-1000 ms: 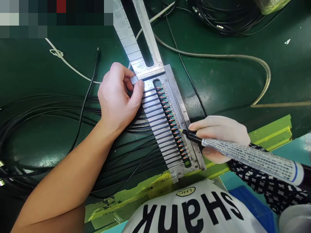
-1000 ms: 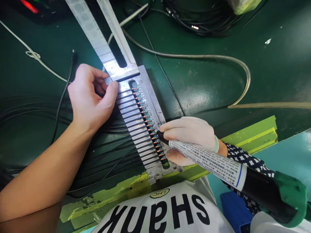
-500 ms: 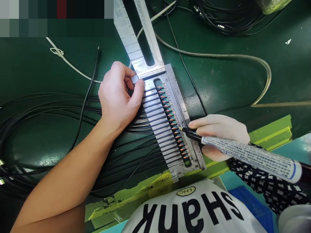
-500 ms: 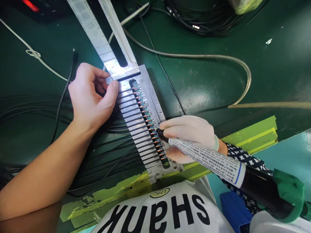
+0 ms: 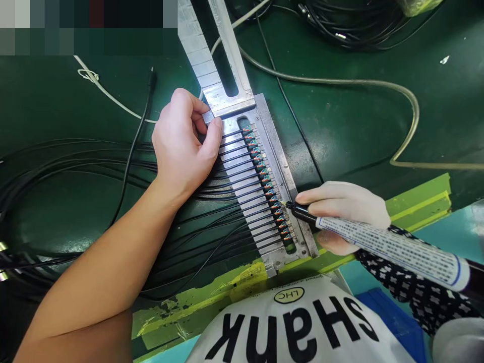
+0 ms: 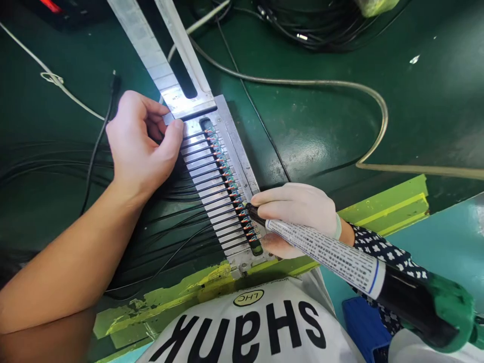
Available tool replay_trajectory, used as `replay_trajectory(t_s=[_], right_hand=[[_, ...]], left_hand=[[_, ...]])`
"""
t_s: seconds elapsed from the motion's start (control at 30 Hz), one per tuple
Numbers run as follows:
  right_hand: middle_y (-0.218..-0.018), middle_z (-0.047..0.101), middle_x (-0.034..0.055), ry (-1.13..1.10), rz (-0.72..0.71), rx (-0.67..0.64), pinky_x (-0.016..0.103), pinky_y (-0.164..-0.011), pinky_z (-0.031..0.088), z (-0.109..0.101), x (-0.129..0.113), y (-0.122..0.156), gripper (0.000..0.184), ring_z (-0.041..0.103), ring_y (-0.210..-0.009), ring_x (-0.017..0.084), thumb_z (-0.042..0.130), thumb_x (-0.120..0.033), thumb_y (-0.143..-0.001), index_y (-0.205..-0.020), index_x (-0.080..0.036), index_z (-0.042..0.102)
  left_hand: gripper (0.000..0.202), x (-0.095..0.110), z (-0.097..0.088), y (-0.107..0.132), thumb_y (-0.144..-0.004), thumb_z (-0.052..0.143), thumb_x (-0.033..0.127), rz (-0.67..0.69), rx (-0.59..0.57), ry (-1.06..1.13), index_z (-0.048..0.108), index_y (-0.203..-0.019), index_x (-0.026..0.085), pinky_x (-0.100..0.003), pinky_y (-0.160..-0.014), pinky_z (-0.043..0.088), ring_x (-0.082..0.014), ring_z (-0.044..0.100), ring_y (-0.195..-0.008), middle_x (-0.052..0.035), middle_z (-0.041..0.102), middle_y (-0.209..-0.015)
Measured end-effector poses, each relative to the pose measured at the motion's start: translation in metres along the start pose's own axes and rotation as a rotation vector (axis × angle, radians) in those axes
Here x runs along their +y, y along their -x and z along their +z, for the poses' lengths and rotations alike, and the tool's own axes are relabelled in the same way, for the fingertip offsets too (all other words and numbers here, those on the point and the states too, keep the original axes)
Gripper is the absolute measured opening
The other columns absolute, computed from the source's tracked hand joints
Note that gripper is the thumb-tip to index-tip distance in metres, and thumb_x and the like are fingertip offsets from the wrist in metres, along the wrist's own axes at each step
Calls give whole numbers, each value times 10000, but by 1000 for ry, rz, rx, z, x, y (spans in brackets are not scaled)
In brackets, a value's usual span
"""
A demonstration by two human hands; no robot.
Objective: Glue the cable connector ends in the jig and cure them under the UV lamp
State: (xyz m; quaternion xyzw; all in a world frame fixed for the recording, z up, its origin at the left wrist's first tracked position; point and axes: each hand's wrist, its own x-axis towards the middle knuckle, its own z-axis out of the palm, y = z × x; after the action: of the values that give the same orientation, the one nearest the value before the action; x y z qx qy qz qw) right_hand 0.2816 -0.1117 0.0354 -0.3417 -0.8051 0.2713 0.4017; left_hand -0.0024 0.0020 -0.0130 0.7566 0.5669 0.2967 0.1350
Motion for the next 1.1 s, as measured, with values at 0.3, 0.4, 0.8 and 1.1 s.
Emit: replay_trajectory(t_s=[0.3, 0.4, 0.8, 1.1], right_hand=[[-984, 785, 121, -23, 34, -13, 368, -689, 673, 0, 1, -4, 207, 777, -848, 253, 732, -319, -859, -1032, -210, 697], [-991, 785, 106, -22, 37, -8, 367, -690, 675, 1, 2, -3, 205, 777, -851, 250, 734, -324, -858, -1034, -224, 700], [-959, 784, 118, -41, 29, 18, 319, -653, 621, 1, 1, 0, 182, 750, -785, 207, 711, -327, -870, -971, -175, 700], [-974, 783, 130, -54, 27, 29, 332, -654, 622, 2, 3, 1, 191, 748, -788, 213, 717, -331, -870, -972, -170, 701]], left_hand=[[159, 6, -4, -2, -882, 580, 412, -86, -28, 52, 541, -992, 303, -487, -765, 512, -283, 659, -965, -37, 564, -820], [198, 13, -10, -3, -850, 583, 475, -137, -94, 93, 553, -1013, 366, -525, -776, 482, -325, 631, -1118, -76, 618, -868], [172, -2, 2, -1, -891, 600, 283, 16, -4, 12, 506, -1019, 216, -377, -786, 484, -168, 595, -786, 17, 488, -818], [165, -2, 2, -1, -876, 598, 248, 10, -6, 6, 500, -1004, 215, -349, -765, 463, -154, 565, -748, 21, 485, -804]])
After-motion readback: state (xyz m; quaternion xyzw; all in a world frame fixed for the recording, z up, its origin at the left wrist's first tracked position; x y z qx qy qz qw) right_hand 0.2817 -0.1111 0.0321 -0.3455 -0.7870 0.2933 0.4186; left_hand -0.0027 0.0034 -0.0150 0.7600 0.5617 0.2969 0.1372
